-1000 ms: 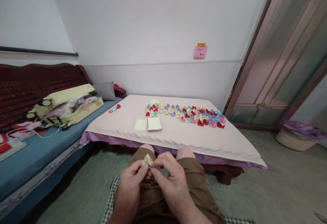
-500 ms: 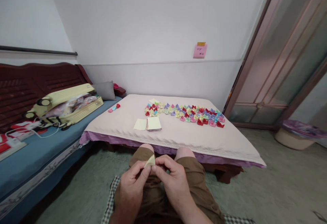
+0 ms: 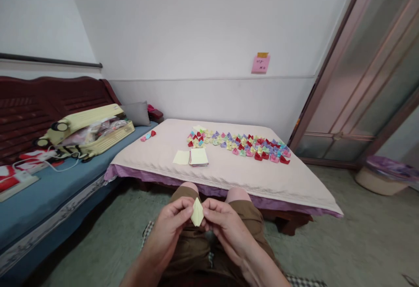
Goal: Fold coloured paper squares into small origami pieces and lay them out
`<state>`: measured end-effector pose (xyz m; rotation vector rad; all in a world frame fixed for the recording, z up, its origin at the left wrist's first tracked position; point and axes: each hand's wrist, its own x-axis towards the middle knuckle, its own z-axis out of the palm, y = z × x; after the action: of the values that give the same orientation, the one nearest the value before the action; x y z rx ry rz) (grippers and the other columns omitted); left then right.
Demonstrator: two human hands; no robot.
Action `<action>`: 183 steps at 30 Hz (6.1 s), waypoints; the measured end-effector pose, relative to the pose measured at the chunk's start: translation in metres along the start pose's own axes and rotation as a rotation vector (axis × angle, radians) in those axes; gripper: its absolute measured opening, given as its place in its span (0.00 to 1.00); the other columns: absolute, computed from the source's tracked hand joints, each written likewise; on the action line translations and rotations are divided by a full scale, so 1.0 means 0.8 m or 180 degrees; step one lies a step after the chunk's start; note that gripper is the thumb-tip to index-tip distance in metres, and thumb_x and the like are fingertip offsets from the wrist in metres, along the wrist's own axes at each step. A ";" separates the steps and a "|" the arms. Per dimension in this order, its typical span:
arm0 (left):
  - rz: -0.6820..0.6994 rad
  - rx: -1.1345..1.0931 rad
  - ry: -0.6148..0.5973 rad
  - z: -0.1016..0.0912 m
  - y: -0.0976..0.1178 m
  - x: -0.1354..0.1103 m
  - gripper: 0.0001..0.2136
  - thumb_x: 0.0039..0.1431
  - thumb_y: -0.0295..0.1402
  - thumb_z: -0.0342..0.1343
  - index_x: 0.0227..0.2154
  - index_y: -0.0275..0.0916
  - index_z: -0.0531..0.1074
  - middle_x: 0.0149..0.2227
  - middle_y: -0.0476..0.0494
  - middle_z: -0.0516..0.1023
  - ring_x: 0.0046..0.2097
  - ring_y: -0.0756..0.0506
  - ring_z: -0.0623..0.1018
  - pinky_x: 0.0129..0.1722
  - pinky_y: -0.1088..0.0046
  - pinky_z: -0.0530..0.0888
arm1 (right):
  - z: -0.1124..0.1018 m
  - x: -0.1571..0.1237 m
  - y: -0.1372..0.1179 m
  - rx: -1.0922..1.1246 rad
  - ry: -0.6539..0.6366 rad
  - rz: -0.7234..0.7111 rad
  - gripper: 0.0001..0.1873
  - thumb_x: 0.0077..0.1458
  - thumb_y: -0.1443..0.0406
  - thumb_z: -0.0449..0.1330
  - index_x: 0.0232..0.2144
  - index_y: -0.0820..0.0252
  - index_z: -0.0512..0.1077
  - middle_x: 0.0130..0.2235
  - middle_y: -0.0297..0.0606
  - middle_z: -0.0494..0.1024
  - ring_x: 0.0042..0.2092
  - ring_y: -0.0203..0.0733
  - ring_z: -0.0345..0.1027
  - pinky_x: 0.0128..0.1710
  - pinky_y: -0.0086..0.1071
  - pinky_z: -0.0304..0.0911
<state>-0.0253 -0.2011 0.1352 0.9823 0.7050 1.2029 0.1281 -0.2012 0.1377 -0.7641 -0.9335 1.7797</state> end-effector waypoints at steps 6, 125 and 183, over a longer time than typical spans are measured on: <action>-0.0371 -0.0711 0.0040 0.003 0.003 -0.001 0.05 0.53 0.28 0.61 0.26 0.31 0.73 0.30 0.46 0.72 0.26 0.56 0.66 0.24 0.82 0.63 | -0.004 0.008 0.002 0.0610 0.0062 0.0293 0.09 0.47 0.67 0.66 0.20 0.66 0.71 0.18 0.32 0.69 0.20 0.28 0.58 0.22 0.22 0.55; 0.1131 0.2130 0.1160 0.007 -0.026 -0.009 0.12 0.56 0.29 0.52 0.43 0.37 0.72 0.42 0.40 0.79 0.42 0.44 0.78 0.42 0.70 0.75 | 0.018 -0.001 0.015 -0.4982 0.1524 -0.3032 0.09 0.54 0.66 0.55 0.37 0.60 0.73 0.43 0.48 0.81 0.42 0.50 0.77 0.36 0.38 0.74; 0.1459 0.3347 0.1191 0.013 -0.030 -0.003 0.14 0.52 0.19 0.49 0.37 0.40 0.74 0.52 0.38 0.73 0.54 0.41 0.72 0.53 0.60 0.69 | -0.013 0.013 0.035 -0.5165 0.0869 -0.3379 0.17 0.57 0.73 0.50 0.43 0.60 0.75 0.53 0.54 0.74 0.49 0.48 0.73 0.44 0.40 0.73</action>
<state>-0.0064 -0.2075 0.1184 1.8765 1.5480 1.4347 0.1204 -0.1963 0.1076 -1.0367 -2.0016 -0.2675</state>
